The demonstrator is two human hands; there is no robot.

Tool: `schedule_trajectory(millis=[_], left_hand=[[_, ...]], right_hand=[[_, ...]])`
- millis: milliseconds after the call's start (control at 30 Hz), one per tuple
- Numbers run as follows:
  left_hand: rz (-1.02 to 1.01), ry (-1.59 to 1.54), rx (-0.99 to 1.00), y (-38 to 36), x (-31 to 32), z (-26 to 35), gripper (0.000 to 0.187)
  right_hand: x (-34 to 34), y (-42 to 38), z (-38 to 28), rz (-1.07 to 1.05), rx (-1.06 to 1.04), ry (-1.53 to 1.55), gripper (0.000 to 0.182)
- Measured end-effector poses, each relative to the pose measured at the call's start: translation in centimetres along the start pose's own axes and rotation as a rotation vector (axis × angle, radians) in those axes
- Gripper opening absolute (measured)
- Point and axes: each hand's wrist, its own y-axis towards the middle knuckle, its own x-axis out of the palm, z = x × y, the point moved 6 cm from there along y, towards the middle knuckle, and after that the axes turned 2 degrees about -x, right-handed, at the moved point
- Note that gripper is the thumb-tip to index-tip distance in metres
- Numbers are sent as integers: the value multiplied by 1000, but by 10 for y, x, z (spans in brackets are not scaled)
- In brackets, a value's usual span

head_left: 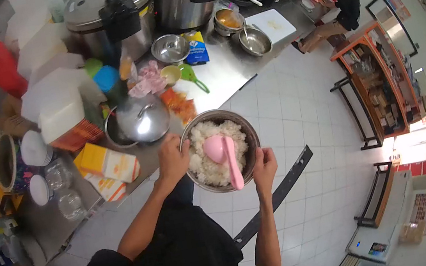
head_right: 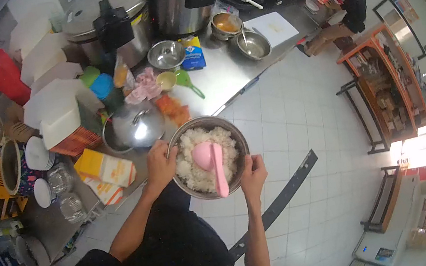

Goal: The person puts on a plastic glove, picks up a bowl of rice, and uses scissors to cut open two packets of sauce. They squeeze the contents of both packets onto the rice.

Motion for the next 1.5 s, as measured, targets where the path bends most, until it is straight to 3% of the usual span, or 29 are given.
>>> schedule_trajectory(millis=[167, 233, 267, 433, 500, 567, 600, 667, 733, 800, 833, 867, 933, 967, 1033, 1133, 1200, 1267, 1500], left_hand=[[86, 11, -47, 103, 102, -1, 19], [177, 18, -29, 139, 135, -17, 19], [164, 30, -118, 156, 156, -30, 18], [274, 155, -200, 232, 212, -48, 20], [197, 148, -378, 249, 214, -53, 23], [212, 207, -380, 268, 213, -51, 25], [182, 243, -472, 275, 211, -48, 24], [224, 370, -589, 297, 198, -21, 22], [437, 452, -320, 339, 181, 8, 23], [476, 394, -288, 387, 180, -12, 22], [398, 301, -318, 417, 183, -22, 19], [331, 448, -368, 448, 188, -31, 19], [118, 628, -413, 495, 208, -98, 23], [131, 638, -429, 506, 217, -126, 23], [-29, 796, -576, 514, 231, -175, 20], [-22, 886, -578, 511, 232, -182, 24], [-25, 940, -482, 495, 242, -217, 20], [-14, 932, -633, 494, 237, -192, 26], [70, 805, -496, 497, 214, -139, 17]], right_hand=[[14, 175, 22, -132, -66, -174, 27], [40, 237, 48, -179, -161, -185, 27], [54, 269, 65, -205, -208, -234, 26], [124, 385, 103, -344, -240, -259, 25], [144, 410, 110, -427, -166, -217, 25], [158, 430, 112, -539, -28, -217, 24], [160, 441, 106, -550, -22, -213, 24], [161, 457, 99, -582, 86, 74, 15], [150, 474, 112, -613, 108, 103, 17], [139, 488, 129, -637, 201, 164, 30], [134, 495, 136, -645, 278, 188, 37], [128, 501, 128, -639, 322, 232, 33], [119, 509, 135, -785, 279, 141, 31], [110, 513, 138, -894, 225, 39, 29], [95, 519, 127, -923, 140, -104, 17], [68, 532, 139, -981, 121, -97, 15], [58, 542, 143, -1062, 207, -160, 16], [56, 555, 152, -1043, 190, -161, 16], [101, 605, 94, -1078, 121, -73, 14]])
